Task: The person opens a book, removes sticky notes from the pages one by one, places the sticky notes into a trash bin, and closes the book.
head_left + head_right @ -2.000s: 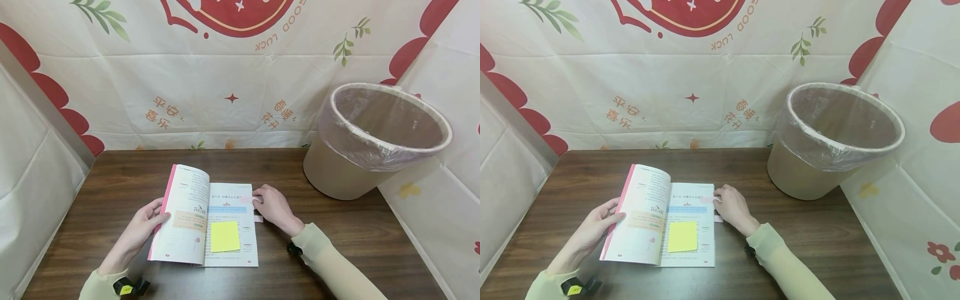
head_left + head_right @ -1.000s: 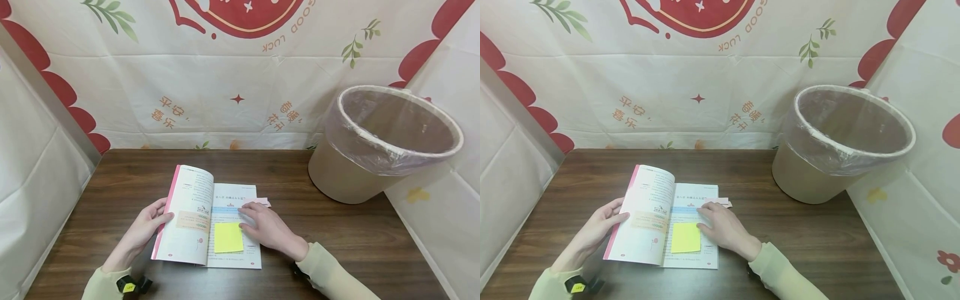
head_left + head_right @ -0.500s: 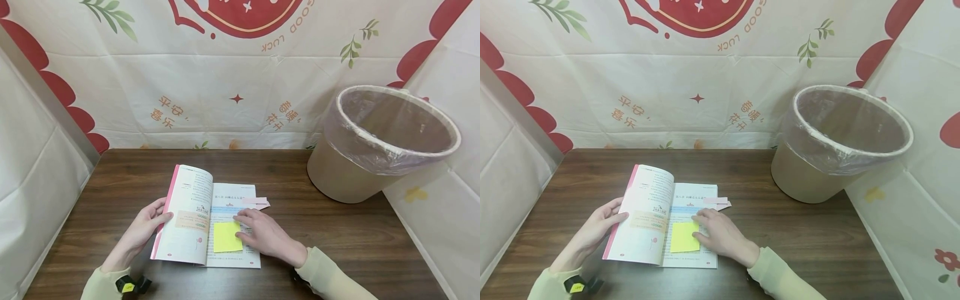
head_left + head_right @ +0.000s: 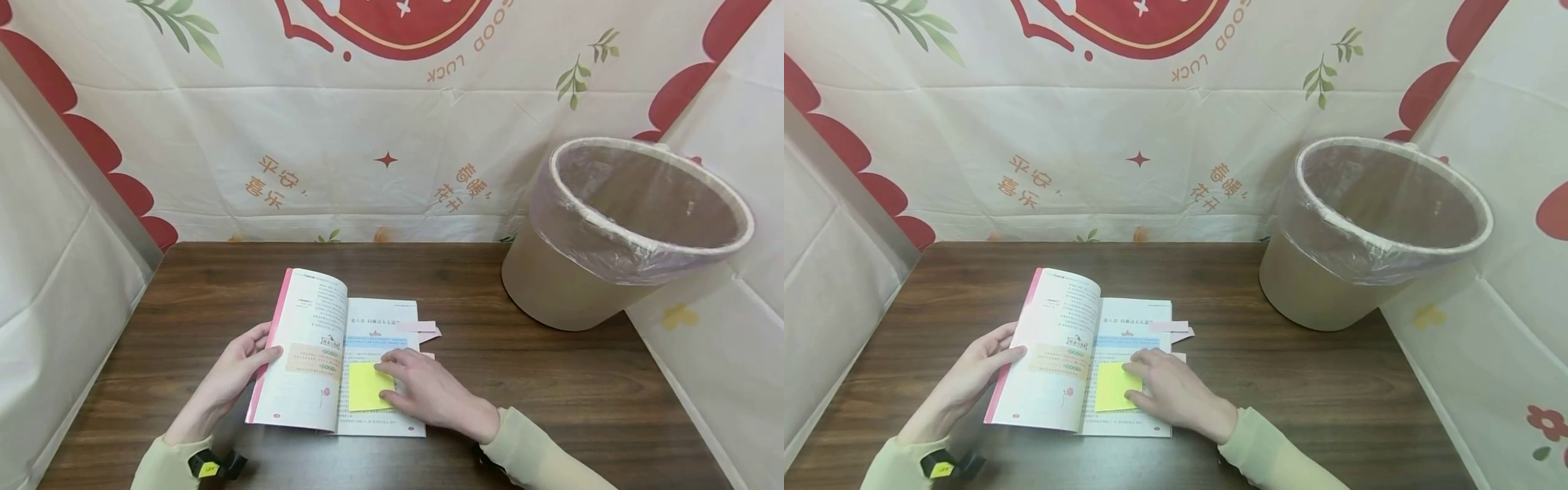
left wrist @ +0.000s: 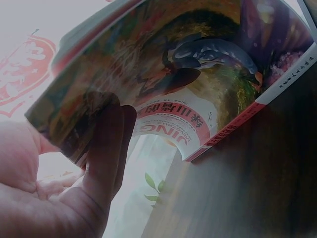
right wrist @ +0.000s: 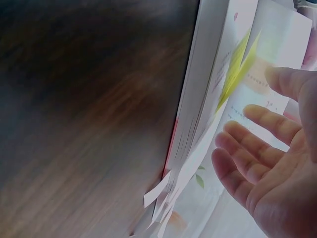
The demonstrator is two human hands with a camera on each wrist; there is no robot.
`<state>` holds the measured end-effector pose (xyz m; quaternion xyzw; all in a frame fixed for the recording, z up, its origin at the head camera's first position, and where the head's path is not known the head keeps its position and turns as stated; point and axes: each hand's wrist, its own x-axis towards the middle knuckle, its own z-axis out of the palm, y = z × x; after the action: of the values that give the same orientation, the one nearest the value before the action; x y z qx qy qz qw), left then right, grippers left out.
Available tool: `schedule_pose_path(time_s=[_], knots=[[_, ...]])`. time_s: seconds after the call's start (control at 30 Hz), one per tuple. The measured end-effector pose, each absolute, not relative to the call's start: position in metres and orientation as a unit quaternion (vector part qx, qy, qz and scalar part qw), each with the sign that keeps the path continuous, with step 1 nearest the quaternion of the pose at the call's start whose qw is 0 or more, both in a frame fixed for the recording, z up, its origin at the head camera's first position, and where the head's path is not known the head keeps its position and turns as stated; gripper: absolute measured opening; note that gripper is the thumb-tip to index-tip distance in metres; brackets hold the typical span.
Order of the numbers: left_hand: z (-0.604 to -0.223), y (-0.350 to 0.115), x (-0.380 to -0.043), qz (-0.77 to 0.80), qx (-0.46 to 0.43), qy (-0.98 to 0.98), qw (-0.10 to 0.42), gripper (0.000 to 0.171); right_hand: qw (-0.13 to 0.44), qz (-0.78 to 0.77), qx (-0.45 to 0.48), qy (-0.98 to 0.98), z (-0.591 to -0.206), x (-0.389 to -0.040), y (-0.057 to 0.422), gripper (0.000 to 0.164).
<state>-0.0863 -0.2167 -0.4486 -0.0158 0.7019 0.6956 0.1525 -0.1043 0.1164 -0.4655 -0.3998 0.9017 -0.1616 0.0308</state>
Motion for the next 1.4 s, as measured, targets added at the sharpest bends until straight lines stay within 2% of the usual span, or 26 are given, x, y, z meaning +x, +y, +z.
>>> schedule_pose_path(time_s=[0.37,0.73,1.07,1.23,1.4], knots=[[-0.4477,-0.2168,-0.0874,0.694,-0.016,0.703,0.155,0.062,0.030,-0.148,-0.432,0.889,-0.4655,-0.1001,0.1146,0.048],[-0.4482,-0.2172,-0.0872,0.692,-0.014,0.705,0.154,0.061,-0.002,-0.135,-0.461,0.877,-0.4715,-0.0975,0.1132,0.050],[-0.4482,-0.2165,-0.0866,0.690,-0.018,0.708,0.153,0.061,0.002,-0.126,-0.471,0.873,-0.4739,-0.0988,0.1136,0.052],[-0.4476,-0.2161,-0.0860,0.690,-0.020,0.706,0.154,0.061,-0.012,-0.126,-0.476,0.870,-0.4737,-0.0981,0.1125,0.046],[-0.4478,-0.2165,-0.0859,0.692,-0.020,0.705,0.156,0.062,-0.029,-0.145,-0.476,0.867,-0.4742,-0.0972,0.1112,0.030]])
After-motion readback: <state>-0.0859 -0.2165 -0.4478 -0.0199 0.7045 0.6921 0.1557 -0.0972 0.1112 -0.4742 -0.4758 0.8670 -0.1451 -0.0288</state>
